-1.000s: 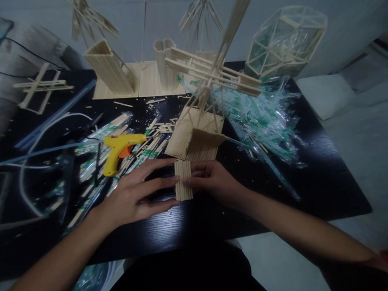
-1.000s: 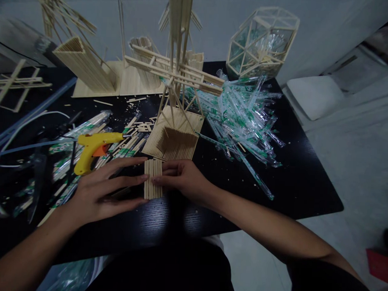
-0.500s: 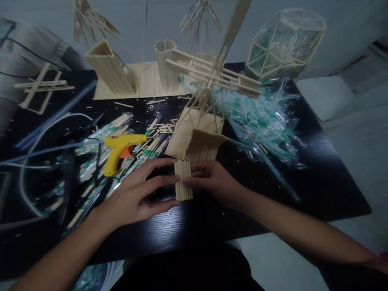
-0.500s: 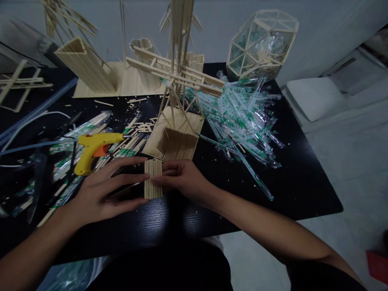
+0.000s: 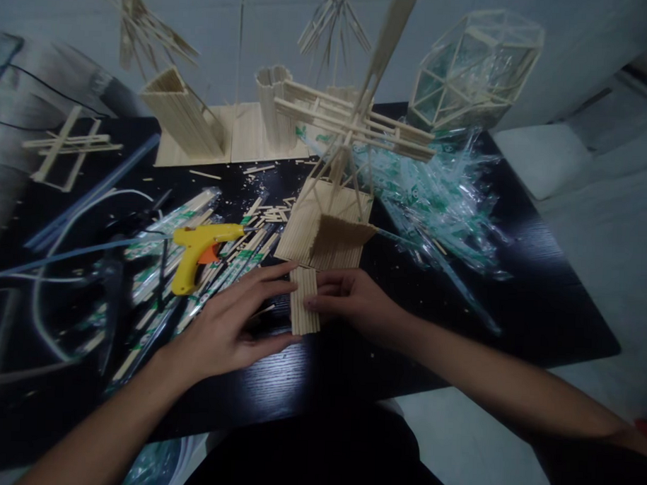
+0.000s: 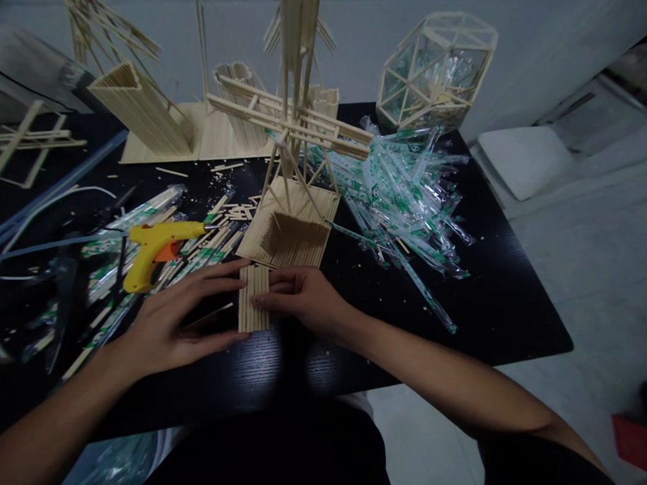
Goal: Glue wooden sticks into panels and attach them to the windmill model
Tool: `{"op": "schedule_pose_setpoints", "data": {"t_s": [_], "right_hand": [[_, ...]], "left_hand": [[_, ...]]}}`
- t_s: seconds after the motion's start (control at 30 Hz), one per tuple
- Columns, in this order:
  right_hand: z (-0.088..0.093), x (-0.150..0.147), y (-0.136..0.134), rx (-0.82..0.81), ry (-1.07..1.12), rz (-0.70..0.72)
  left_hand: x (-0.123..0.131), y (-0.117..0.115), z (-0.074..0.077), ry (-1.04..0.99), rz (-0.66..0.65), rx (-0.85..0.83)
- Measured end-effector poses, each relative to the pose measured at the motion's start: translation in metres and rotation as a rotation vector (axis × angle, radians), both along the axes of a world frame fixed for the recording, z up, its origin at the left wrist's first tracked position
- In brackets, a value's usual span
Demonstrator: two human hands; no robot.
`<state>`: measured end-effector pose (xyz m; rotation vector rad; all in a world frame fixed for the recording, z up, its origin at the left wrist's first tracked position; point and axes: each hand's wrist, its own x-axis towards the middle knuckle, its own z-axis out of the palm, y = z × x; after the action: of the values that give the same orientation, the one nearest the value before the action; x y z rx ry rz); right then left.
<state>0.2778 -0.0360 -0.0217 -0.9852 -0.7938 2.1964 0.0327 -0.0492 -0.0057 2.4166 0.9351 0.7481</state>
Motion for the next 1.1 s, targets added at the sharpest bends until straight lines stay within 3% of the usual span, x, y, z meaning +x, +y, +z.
{"op": "schedule_pose_setpoints", "data": {"t_s": [0.6, 1.1], "right_hand": [[0.0031, -0.0026, 0.0016, -0.061, 0.031, -0.023], [0.0004, -0.0017, -0.0001, -0.012, -0.007, -0.031]], "left_hand": [[-0.0007, 0.0017, -0.0013, -0.028, 0.043, -0.054], [0.0002, 0.0013, -0.0022, -0.011, 0.031, -0.069]]}}
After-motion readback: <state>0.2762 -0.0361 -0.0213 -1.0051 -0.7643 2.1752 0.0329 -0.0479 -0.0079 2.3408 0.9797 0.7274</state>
